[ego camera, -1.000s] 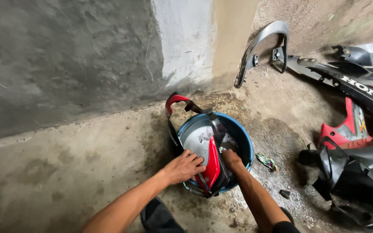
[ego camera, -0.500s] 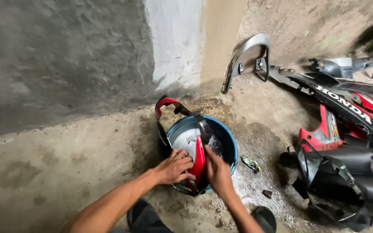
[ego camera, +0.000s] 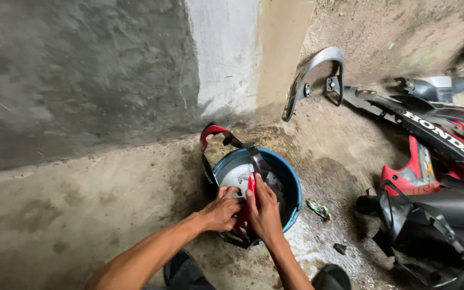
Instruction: Sanding a motorcycle fairing part with sandpaper and water
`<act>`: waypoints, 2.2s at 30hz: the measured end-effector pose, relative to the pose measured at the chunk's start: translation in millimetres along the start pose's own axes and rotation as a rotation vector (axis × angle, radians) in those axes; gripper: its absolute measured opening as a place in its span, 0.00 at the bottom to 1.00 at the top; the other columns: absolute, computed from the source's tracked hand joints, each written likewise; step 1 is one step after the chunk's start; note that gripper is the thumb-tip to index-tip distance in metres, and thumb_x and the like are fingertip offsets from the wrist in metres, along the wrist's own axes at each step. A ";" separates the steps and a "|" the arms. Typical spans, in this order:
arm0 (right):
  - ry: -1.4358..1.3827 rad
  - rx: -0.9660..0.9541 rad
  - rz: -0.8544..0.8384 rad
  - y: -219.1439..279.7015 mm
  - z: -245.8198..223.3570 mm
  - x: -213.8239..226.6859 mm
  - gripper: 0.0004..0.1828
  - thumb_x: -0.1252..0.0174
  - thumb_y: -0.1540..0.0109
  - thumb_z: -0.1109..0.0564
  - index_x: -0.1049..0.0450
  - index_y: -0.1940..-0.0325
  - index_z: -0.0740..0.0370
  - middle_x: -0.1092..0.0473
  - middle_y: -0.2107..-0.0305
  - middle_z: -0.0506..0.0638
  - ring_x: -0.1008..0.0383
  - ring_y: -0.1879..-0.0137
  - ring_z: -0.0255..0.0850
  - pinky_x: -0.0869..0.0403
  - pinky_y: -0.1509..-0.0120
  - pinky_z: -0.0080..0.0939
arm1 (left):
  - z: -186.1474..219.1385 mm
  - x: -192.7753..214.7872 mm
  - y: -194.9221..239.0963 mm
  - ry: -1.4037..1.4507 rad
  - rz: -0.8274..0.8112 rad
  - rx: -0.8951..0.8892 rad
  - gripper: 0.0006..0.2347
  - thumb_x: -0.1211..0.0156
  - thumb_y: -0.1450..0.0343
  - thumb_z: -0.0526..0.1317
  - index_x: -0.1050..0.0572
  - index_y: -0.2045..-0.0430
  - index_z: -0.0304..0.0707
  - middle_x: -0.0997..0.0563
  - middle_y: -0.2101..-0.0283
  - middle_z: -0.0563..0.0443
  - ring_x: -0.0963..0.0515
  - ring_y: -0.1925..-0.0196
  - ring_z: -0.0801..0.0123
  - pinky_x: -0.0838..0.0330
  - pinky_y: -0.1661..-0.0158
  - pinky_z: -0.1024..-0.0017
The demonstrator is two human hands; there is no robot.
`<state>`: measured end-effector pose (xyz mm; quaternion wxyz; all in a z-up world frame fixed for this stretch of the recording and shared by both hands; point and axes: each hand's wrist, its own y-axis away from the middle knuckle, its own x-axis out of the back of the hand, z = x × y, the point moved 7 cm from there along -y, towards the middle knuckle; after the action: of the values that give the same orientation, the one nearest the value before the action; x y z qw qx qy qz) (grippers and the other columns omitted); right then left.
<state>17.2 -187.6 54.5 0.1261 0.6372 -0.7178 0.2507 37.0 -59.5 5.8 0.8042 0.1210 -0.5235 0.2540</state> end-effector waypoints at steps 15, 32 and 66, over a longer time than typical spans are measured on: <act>0.087 0.171 0.175 -10.9 9.8 -5.1 0.31 0.43 0.33 0.48 0.36 0.26 0.58 0.29 0.39 0.60 0.29 0.34 0.60 0.33 0.29 0.56 | -29.0 -39.5 6.1 -0.222 0.111 -0.073 0.10 0.36 0.36 0.48 0.22 0.77 0.42 0.22 0.67 0.47 0.33 0.36 0.38 0.51 0.38 0.40; 0.009 0.126 0.106 13.2 -4.0 8.8 0.27 0.50 0.31 0.50 0.35 0.28 0.60 0.35 0.32 0.52 0.34 0.30 0.52 0.39 0.25 0.44 | 4.2 7.8 0.0 -0.049 0.027 -0.065 0.07 0.40 0.36 0.43 0.26 0.74 0.40 0.25 0.66 0.51 0.32 0.47 0.49 0.46 0.47 0.45; -0.058 0.115 0.072 55.6 40.5 0.7 0.25 0.47 0.33 0.60 0.31 0.31 0.58 0.36 0.31 0.56 0.36 0.26 0.48 0.39 0.23 0.44 | 11.2 -23.1 10.9 -0.348 -0.173 -0.077 0.39 0.49 0.23 0.57 0.64 0.24 0.37 0.65 0.19 0.46 0.53 0.19 0.57 0.53 0.34 0.38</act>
<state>-31.7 -205.9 9.7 0.0591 0.6242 -0.7280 0.2774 15.0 -62.0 -11.2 0.7245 0.1768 -0.6515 0.1389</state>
